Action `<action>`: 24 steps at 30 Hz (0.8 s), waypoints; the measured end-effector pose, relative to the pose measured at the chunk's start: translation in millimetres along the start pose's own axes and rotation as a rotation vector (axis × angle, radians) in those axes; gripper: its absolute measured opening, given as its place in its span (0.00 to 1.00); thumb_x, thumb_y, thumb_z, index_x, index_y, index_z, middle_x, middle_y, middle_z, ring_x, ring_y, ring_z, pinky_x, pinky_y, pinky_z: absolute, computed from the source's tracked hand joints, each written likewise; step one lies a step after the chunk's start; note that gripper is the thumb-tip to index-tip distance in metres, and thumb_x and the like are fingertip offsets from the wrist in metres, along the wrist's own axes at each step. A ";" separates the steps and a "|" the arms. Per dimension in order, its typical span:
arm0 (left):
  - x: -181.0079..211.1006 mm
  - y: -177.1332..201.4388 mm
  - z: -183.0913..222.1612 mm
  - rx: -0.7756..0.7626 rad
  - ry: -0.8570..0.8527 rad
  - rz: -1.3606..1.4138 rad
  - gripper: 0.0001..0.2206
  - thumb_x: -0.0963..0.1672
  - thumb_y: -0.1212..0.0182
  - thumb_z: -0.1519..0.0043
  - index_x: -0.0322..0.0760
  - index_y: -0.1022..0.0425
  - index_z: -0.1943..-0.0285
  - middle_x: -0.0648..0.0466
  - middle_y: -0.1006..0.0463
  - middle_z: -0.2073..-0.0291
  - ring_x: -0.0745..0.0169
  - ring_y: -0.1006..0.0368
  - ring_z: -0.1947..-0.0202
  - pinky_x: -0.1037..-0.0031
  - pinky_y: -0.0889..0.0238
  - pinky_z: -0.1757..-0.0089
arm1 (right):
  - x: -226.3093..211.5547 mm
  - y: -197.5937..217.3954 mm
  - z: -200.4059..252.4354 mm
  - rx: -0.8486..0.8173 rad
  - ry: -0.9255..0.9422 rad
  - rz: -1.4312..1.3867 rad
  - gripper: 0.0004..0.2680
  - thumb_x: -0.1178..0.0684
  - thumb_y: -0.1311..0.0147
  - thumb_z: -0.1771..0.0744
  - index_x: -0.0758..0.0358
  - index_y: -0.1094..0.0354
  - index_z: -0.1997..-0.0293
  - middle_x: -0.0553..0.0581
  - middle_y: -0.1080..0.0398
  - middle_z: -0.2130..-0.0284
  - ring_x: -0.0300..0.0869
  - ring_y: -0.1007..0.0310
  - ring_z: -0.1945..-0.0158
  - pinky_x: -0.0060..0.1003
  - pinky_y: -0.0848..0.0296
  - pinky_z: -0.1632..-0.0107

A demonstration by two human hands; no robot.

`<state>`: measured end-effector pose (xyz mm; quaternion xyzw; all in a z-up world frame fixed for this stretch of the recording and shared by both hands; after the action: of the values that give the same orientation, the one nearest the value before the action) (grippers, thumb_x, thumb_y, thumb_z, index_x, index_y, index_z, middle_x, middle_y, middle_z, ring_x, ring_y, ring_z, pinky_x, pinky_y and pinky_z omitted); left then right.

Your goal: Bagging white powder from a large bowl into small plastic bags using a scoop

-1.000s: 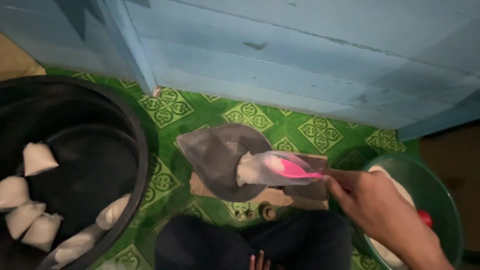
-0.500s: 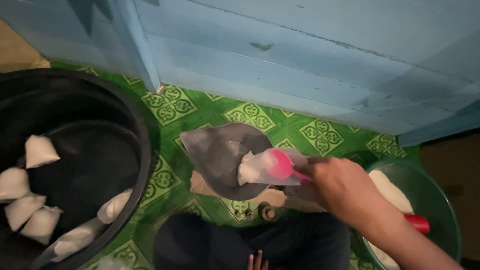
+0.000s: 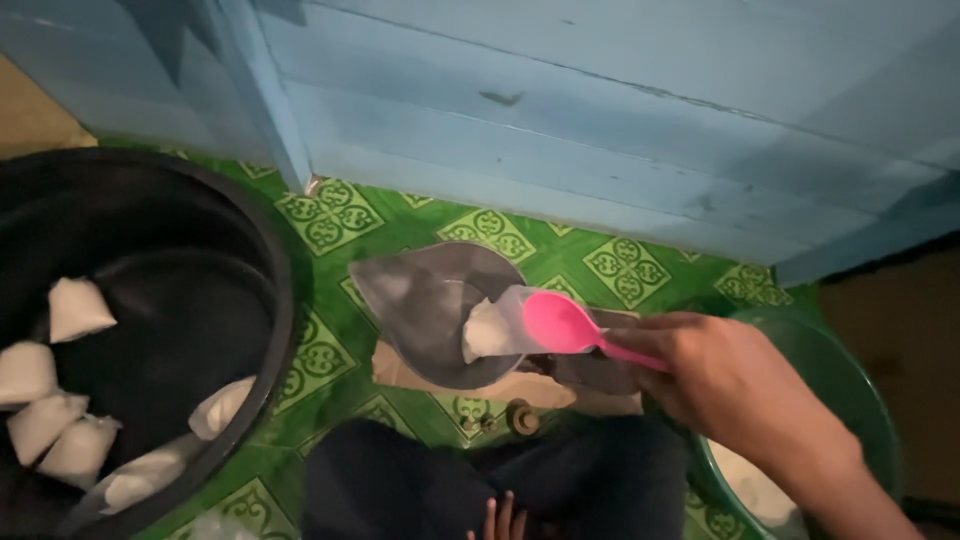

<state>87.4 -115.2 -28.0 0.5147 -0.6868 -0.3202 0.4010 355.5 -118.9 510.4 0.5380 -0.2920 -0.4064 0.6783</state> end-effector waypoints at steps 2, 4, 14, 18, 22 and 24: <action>-3.5 17.6 -16.0 0.148 -0.002 -0.060 0.05 0.50 0.55 0.31 0.65 0.32 0.56 0.62 0.30 0.39 0.52 0.44 0.34 0.41 0.76 0.37 | 8.0 3.4 13.8 -0.016 -0.049 0.005 0.20 0.50 0.43 0.39 0.39 0.33 0.40 0.46 0.25 0.60 0.52 0.23 0.63 0.51 0.28 0.67; -5.5 33.7 -22.0 0.295 -0.002 -0.119 0.05 0.49 0.58 0.30 0.64 0.36 0.56 0.65 0.29 0.40 0.54 0.39 0.36 0.44 0.75 0.36 | 14.9 6.9 27.6 -0.035 -0.098 0.008 0.21 0.49 0.43 0.38 0.34 0.35 0.38 0.45 0.25 0.69 0.51 0.24 0.68 0.49 0.31 0.69; -6.6 49.2 -27.9 0.089 0.024 -0.069 0.19 0.51 0.69 0.40 0.64 0.29 0.50 0.62 0.32 0.37 0.54 0.43 0.34 0.45 0.76 0.36 | 77.0 15.2 112.7 0.323 -0.255 -0.259 0.15 0.49 0.42 0.39 0.41 0.26 0.46 0.43 0.24 0.73 0.40 0.36 0.82 0.36 0.37 0.73; -11.9 33.0 -14.3 -0.224 0.089 -0.107 0.27 0.53 0.51 0.59 0.65 0.33 0.45 0.64 0.41 0.31 0.55 0.56 0.28 0.40 0.85 0.37 | 115.0 2.5 150.3 0.449 -0.348 -0.383 0.13 0.50 0.40 0.39 0.49 0.24 0.50 0.46 0.37 0.82 0.37 0.49 0.79 0.31 0.44 0.72; -8.6 44.0 -28.0 -0.615 0.140 -0.086 0.22 0.51 0.58 0.48 0.69 0.33 0.43 0.65 0.48 0.30 0.54 0.63 0.26 0.38 0.86 0.36 | 164.9 -38.5 189.3 0.540 -0.562 -0.492 0.14 0.52 0.38 0.40 0.57 0.24 0.51 0.47 0.22 0.55 0.28 0.28 0.64 0.27 0.34 0.62; -4.0 74.3 -49.7 -0.371 0.182 0.019 0.22 0.51 0.65 0.44 0.63 0.33 0.41 0.66 0.47 0.29 0.56 0.63 0.25 0.42 0.88 0.34 | 189.6 -59.2 211.8 0.633 -0.682 -0.576 0.13 0.53 0.38 0.39 0.60 0.24 0.50 0.53 0.22 0.57 0.33 0.26 0.57 0.27 0.33 0.56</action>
<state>98.4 -93.0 58.0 0.4523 -0.5817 -0.3897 0.5524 259.6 -392.7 498.5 0.6119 -0.4445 -0.6192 0.2115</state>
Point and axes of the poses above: each hand's wrist, its own z-axis away from the middle knuckle, its own y-axis out of the back of the hand, x = y × z, the point moved 8 cm from there along -z, towards the middle knuckle
